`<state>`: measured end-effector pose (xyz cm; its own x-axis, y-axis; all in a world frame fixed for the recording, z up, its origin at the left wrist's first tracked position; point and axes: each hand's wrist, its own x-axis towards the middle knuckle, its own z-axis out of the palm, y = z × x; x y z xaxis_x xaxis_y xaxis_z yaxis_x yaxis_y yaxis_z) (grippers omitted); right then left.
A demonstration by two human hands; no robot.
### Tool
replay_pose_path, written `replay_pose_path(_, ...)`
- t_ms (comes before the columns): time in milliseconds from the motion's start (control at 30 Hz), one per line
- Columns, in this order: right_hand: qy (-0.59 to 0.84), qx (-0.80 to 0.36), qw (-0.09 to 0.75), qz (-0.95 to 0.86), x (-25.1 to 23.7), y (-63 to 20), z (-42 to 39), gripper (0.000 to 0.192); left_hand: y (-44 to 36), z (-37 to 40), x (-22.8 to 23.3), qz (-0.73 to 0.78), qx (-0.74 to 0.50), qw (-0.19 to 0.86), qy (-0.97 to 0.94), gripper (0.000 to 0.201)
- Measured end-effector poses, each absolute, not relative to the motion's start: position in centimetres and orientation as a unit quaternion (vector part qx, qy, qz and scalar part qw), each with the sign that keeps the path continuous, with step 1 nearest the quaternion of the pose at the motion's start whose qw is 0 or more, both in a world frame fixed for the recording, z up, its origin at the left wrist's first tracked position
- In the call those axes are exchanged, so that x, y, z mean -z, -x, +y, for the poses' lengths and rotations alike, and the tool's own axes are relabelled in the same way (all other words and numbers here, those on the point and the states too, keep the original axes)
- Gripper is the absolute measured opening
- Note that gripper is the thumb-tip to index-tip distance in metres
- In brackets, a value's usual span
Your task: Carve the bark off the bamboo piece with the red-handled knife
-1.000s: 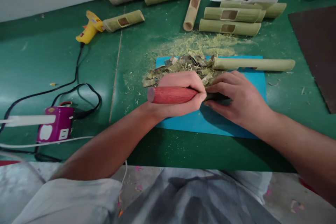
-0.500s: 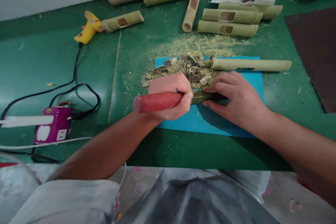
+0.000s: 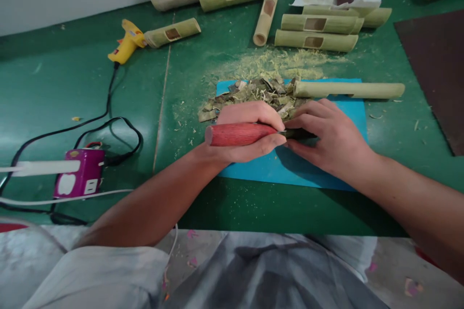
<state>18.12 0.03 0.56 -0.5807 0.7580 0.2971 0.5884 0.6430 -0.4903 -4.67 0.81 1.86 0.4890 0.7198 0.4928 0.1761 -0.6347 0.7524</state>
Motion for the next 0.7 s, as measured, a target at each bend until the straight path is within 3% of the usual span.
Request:
replay_pose_path(300, 0.386, -0.168, 0.247, -0.873, -0.6, -18.1, 0.0, 0.013, 4.5, 0.7, -2.0, 0.280, -0.418, 0.316, -0.804, 0.009)
replay_pose_path(700, 0.381, -0.167, 0.254, -0.873, -0.3, -18.2, 0.1, 0.017, 4.7, 0.6, -0.8, 0.279, -0.512, 0.248, -0.774, 0.021)
